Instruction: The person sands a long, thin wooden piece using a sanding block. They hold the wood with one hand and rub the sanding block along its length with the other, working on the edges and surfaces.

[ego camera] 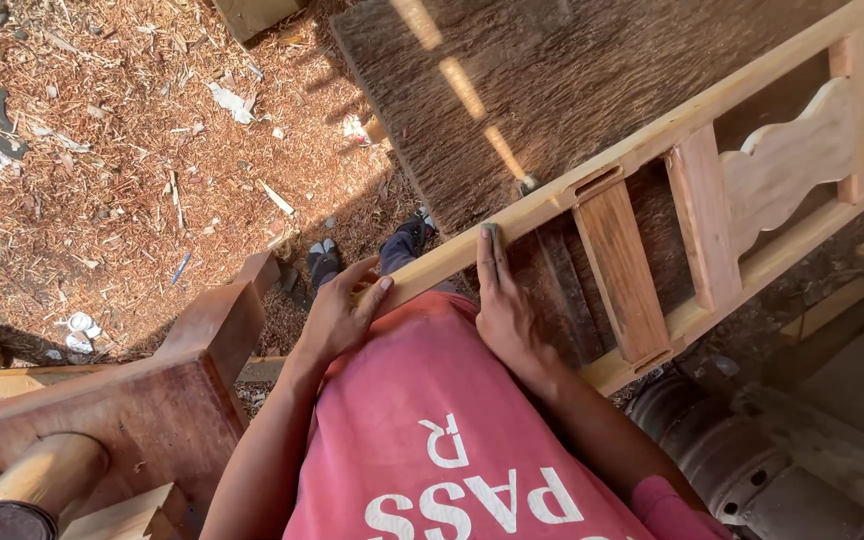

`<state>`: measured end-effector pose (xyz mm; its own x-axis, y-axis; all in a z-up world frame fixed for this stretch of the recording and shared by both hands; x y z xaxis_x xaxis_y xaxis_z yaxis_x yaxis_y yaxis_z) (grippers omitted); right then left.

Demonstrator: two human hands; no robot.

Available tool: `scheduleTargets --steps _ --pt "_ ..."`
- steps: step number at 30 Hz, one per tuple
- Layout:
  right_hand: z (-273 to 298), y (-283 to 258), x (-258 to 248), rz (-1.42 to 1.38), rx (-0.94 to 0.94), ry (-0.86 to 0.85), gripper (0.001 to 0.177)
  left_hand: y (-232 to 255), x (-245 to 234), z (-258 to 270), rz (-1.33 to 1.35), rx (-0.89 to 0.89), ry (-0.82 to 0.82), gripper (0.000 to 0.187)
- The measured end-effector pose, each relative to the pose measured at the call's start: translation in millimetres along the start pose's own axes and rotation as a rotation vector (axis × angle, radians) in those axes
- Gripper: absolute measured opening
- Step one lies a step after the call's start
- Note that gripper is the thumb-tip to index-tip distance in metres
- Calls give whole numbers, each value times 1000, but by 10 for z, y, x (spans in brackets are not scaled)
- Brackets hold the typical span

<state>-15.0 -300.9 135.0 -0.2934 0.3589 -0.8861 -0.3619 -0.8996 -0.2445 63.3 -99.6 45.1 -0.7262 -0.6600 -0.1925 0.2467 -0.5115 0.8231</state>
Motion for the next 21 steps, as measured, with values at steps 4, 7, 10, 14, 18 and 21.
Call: scheduleTargets --steps 4,7,10,14,18,21 --pt "-327 321 -8 177 -13 122 104 -57 23 -77 -45 33 18 49" --pt "-304 343 -14 -16 31 126 96 -28 13 -12 -73 56 12 48" --pt "-147 350 200 79 -23 100 101 67 -30 -56 -75 49 36 49" --pt "-404 577 -21 20 49 115 97 15 -10 -70 -56 26 23 50" --pt "-460 498 -306 31 35 68 100 112 -25 -39 -72 18 11 49" --pt "-300 404 -221 -3 62 -94 97 37 -6 -26 -61 -36 26 52"
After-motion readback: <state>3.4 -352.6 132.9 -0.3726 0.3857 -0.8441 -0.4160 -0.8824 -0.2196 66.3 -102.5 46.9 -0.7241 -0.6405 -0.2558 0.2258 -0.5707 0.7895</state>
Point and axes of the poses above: each hand's wrist, its own z-axis away from the middle knuckle, its own x-axis out of the palm, y = z × x, the point moved 6 cm from there along -z, towards the middle knuckle, and after that the axes turned 2 degrees about x, right-handed, at the moved point
